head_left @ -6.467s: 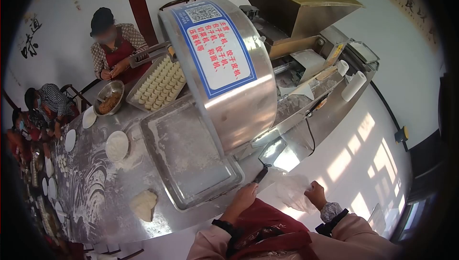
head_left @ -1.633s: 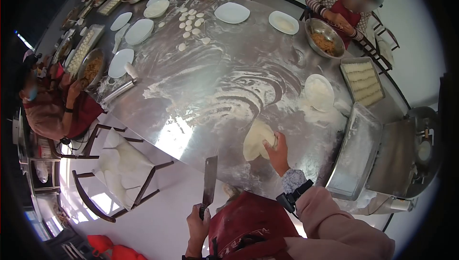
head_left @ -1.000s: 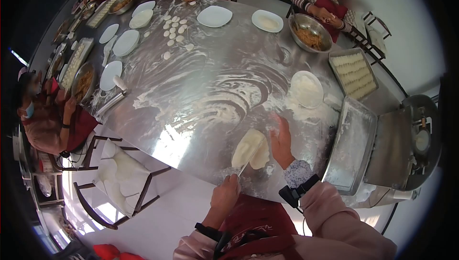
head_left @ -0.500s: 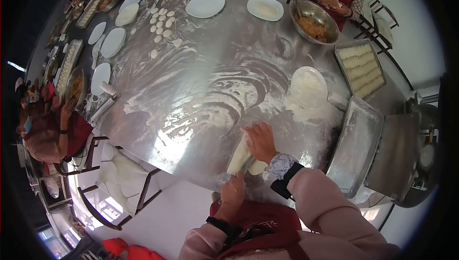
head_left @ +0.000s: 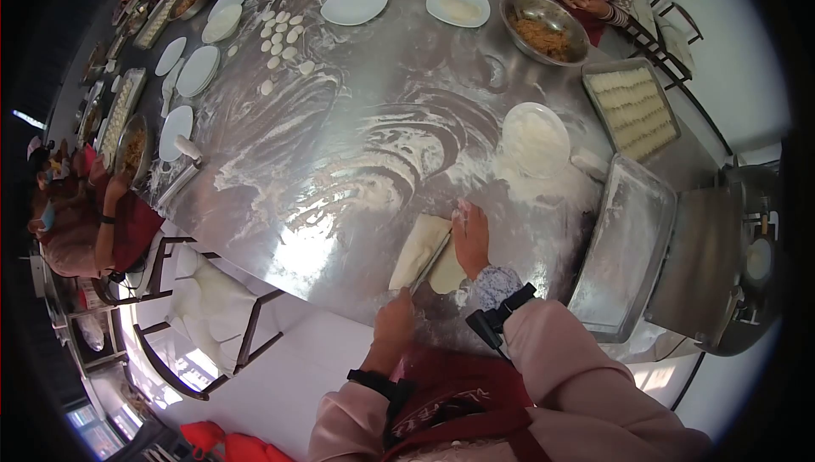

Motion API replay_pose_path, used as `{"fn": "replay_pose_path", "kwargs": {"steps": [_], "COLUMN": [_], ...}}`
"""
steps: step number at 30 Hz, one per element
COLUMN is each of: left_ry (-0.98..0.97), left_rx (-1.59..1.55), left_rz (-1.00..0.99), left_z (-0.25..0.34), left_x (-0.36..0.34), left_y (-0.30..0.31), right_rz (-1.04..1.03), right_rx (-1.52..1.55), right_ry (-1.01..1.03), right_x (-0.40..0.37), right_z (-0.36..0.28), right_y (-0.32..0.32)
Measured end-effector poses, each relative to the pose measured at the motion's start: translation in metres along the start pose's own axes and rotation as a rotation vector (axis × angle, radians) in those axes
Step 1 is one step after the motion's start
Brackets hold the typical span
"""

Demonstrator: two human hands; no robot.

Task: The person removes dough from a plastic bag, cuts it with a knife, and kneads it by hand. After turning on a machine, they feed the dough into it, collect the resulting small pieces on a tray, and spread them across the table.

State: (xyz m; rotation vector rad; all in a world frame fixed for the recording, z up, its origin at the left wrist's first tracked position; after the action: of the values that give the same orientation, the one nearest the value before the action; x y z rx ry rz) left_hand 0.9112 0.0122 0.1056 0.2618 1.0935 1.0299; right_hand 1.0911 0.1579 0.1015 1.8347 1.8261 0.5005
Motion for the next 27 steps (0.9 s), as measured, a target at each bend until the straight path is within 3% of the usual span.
{"fn": "replay_pose_path", "kwargs": {"steps": [4, 6, 10, 12, 13, 15, 17, 20, 21, 23, 24, 26, 27], "left_ry": [0.114, 0.129, 0.152, 0.147, 0.155, 0.156, 0.176, 0.096, 0.057, -0.004, -0.056, -0.159, -0.229], "left_rx": [0.077, 0.055, 0.125, 0.159, 0.189, 0.235, 0.224, 0.216, 0.204, 0.195, 0.178, 0.108, 0.017], "left_rz": [-0.095, -0.053, -0.073, -0.083, -0.091, -0.133, -0.096, -0.096, -0.107, -0.112, -0.116, -0.077, -0.033], "left_z": [-0.028, -0.037, -0.052, -0.054, -0.055, -0.057, -0.065, -0.065, -0.059, -0.043, -0.032, -0.009, 0.005], "left_x": [-0.044, -0.061, -0.072, -0.074, -0.074, -0.072, -0.073, -0.073, -0.072, -0.074, -0.076, -0.077, -0.078], "left_y": [-0.008, -0.003, 0.007, 0.013, 0.015, 0.018, 0.023, 0.026, 0.026, 0.029, 0.03, 0.032, 0.035], "right_rz": [-0.118, -0.244, -0.31, -0.503, -0.488, -0.53, -0.509, -0.264, -0.249, -0.028, 0.002, -0.015, -0.148], "right_rx": [-0.085, -0.05, 0.028, -0.006, -0.008, -0.293, -0.316, 0.286, 0.285, 0.732, 0.731, 0.14, 0.321], "right_ry": [0.086, -0.083, -0.12, -0.133, -0.143, 0.081, 0.051, -0.211, -0.215, -0.227, -0.229, -0.105, -0.249], "right_x": [-0.066, -0.082, -0.089, -0.101, -0.103, -0.109, -0.109, -0.107, -0.108, -0.115, -0.123, -0.142, -0.157], "right_z": [0.002, 0.015, 0.02, 0.023, 0.032, 0.033, 0.06, 0.11, 0.099, 0.08, 0.083, 0.073, 0.08], "right_y": [-0.009, -0.016, 0.006, 0.017, 0.032, 0.058, 0.086, 0.121, 0.123, 0.132, 0.131, 0.134, 0.12]}}
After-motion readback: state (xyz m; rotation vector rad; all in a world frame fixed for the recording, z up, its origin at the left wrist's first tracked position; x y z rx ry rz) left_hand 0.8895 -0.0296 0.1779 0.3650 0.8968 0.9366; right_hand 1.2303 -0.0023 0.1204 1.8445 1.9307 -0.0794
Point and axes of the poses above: each hand's wrist, its own x-axis towards the middle knuckle, its own y-axis out of the back of the hand, z = x × y, the point moved 10 cm from there along x, towards the middle knuckle, and after that the axes turned 7 degrees about -z, right-handed, at the moved point
